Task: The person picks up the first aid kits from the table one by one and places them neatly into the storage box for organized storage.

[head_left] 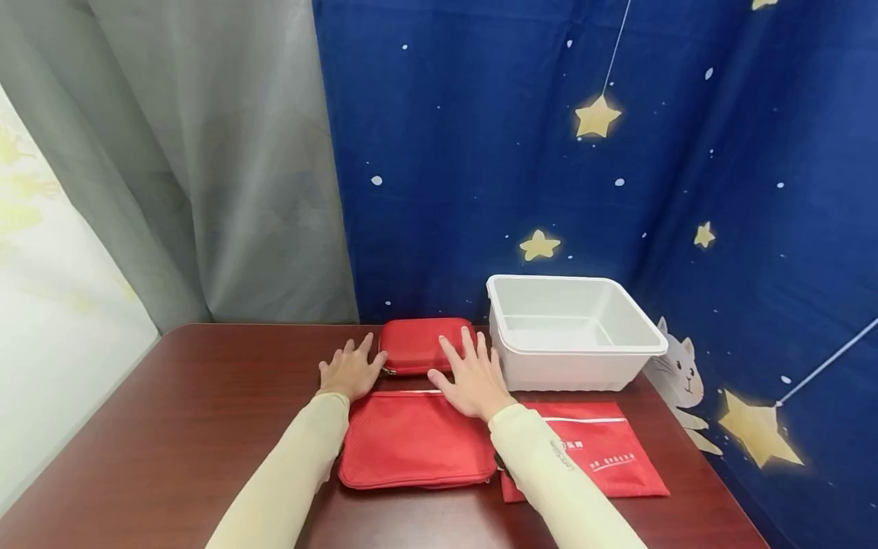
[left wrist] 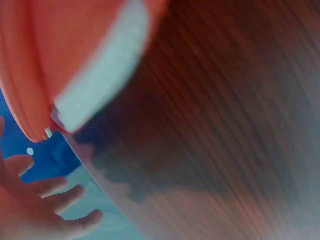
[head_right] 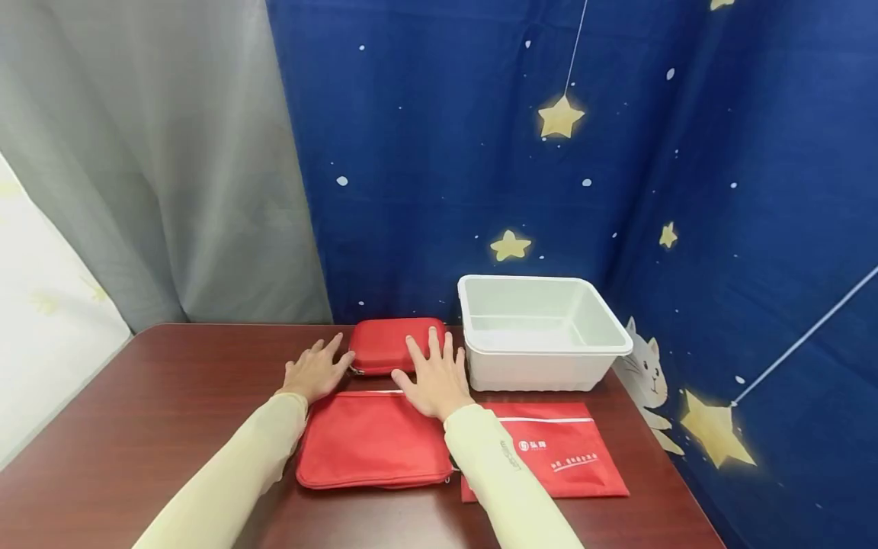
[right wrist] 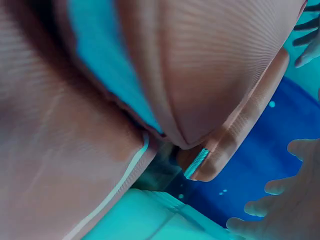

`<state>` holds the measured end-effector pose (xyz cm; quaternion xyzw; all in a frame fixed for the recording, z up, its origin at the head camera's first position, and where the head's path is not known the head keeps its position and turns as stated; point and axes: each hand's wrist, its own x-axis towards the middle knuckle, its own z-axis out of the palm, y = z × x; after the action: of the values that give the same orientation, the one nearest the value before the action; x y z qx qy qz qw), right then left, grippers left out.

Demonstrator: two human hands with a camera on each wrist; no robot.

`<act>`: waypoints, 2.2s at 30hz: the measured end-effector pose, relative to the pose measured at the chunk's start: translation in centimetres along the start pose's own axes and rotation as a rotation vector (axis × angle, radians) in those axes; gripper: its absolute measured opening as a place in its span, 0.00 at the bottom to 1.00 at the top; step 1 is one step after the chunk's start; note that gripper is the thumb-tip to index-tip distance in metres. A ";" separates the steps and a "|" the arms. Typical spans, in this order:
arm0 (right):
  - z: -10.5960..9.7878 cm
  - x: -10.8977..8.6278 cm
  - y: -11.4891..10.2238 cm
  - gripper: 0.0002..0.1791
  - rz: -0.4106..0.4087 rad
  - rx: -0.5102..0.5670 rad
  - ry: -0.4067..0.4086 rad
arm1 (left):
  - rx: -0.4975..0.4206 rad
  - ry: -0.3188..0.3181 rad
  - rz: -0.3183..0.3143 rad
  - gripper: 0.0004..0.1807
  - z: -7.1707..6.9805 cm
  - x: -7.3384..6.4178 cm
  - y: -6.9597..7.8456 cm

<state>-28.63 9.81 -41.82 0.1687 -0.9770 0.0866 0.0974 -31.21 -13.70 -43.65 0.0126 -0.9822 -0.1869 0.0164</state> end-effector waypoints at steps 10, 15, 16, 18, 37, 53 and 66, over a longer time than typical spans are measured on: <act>-0.9 -2.5 0.3 0.37 -0.080 -0.042 0.115 | -0.093 -0.060 -0.006 0.37 0.0 0.0 0.8; -1.6 -4.2 0.7 0.37 -0.165 -0.083 0.206 | -0.098 -0.081 -0.019 0.38 -0.1 0.2 0.7; -1.8 -4.5 0.9 0.37 -0.179 -0.095 0.228 | -0.103 -0.084 -0.022 0.38 -0.2 0.2 0.7; -2.1 -5.0 1.4 0.37 -0.194 -0.108 0.260 | -0.111 -0.089 -0.028 0.38 -0.4 0.4 0.9; -3.8 -9.0 9.5 0.39 0.015 -0.112 0.346 | -0.150 -0.143 -0.054 0.39 -0.7 1.2 2.7; -4.3 -10.8 15.3 0.45 0.150 -0.081 0.401 | -0.205 -0.153 -0.079 0.32 -0.9 1.6 3.3; -4.9 -10.5 18.1 0.40 0.229 -0.048 0.417 | -0.294 -0.157 -0.103 0.35 -0.1 2.4 3.4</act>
<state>-24.45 30.82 -41.89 0.0331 -0.9502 0.1070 0.2907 -33.64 -10.68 -42.24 0.0459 -0.9405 -0.3296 -0.0685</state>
